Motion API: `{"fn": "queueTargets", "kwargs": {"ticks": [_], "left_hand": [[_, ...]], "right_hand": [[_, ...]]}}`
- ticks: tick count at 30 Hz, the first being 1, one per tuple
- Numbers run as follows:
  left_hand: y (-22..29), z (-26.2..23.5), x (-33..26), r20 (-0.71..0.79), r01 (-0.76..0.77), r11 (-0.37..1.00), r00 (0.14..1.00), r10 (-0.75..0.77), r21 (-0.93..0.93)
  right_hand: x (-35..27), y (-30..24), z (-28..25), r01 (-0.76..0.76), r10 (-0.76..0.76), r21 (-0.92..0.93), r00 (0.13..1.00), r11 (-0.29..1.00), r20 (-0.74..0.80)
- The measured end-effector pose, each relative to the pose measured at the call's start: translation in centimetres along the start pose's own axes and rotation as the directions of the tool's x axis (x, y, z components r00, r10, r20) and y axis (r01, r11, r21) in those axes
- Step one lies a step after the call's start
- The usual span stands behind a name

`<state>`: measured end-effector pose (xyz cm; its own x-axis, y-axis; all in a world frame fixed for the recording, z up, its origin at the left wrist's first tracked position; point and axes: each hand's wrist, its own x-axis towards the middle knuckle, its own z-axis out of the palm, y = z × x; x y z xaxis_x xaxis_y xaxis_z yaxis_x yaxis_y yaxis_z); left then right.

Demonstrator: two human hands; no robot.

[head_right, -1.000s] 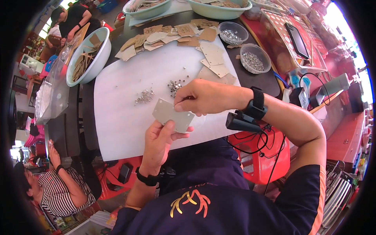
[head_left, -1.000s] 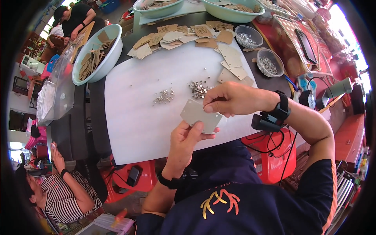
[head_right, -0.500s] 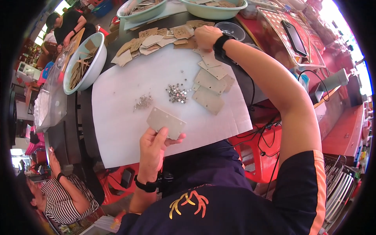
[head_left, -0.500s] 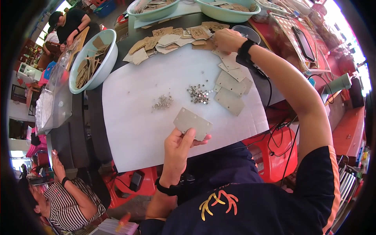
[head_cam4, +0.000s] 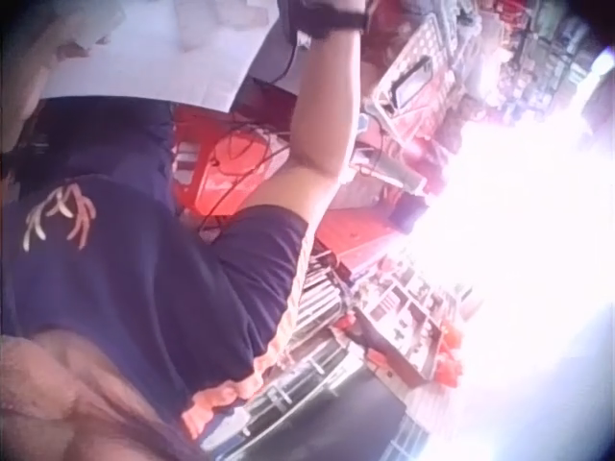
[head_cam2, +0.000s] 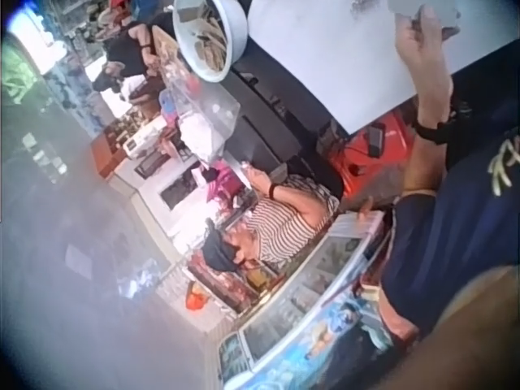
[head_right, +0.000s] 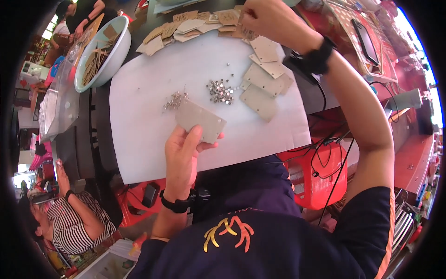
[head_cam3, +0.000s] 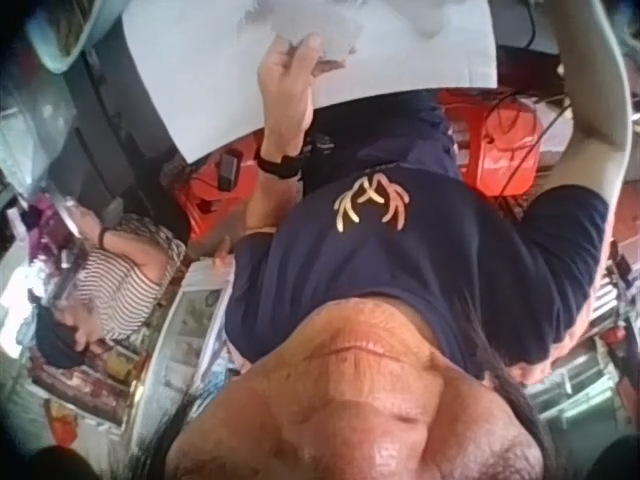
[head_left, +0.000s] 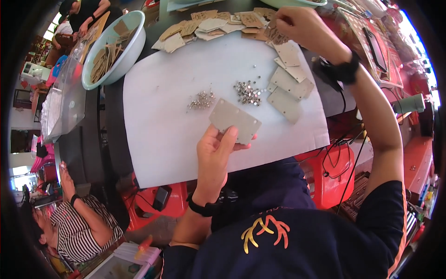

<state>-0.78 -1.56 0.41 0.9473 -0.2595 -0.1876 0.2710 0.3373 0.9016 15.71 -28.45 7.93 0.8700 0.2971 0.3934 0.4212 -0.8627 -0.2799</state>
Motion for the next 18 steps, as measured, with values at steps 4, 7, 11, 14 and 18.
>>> {"fn": "queueTargets", "kwargs": {"ticks": [4,7,11,14,18], "left_hand": [[0.0,0.1,0.1,-0.018,-0.007,0.999,1.000,0.006,-0.037],[-0.2,0.2,-0.1,0.000,-0.014,0.997,1.000,0.014,-0.072],[0.0,1.3,-0.2,0.021,-0.014,0.995,1.000,0.016,-0.095],[0.4,2.0,-0.4,0.033,-0.036,0.995,0.999,0.039,-0.091],[-0.1,2.3,-0.5,0.017,-0.059,0.994,0.998,0.061,-0.090]], "right_hand": [[-4.3,-4.2,-1.8,-0.361,0.219,0.577,0.928,0.733,0.303],[-8.0,-6.2,-0.9,-0.524,0.272,0.716,0.852,0.462,0.448],[-11.3,-7.0,1.2,-0.601,0.235,0.778,0.795,0.185,0.559],[-12.4,-7.3,1.8,-0.626,0.280,0.766,0.769,0.146,0.575],[-13.4,-7.2,2.3,-0.643,0.326,0.752,0.748,0.145,0.578]]}}
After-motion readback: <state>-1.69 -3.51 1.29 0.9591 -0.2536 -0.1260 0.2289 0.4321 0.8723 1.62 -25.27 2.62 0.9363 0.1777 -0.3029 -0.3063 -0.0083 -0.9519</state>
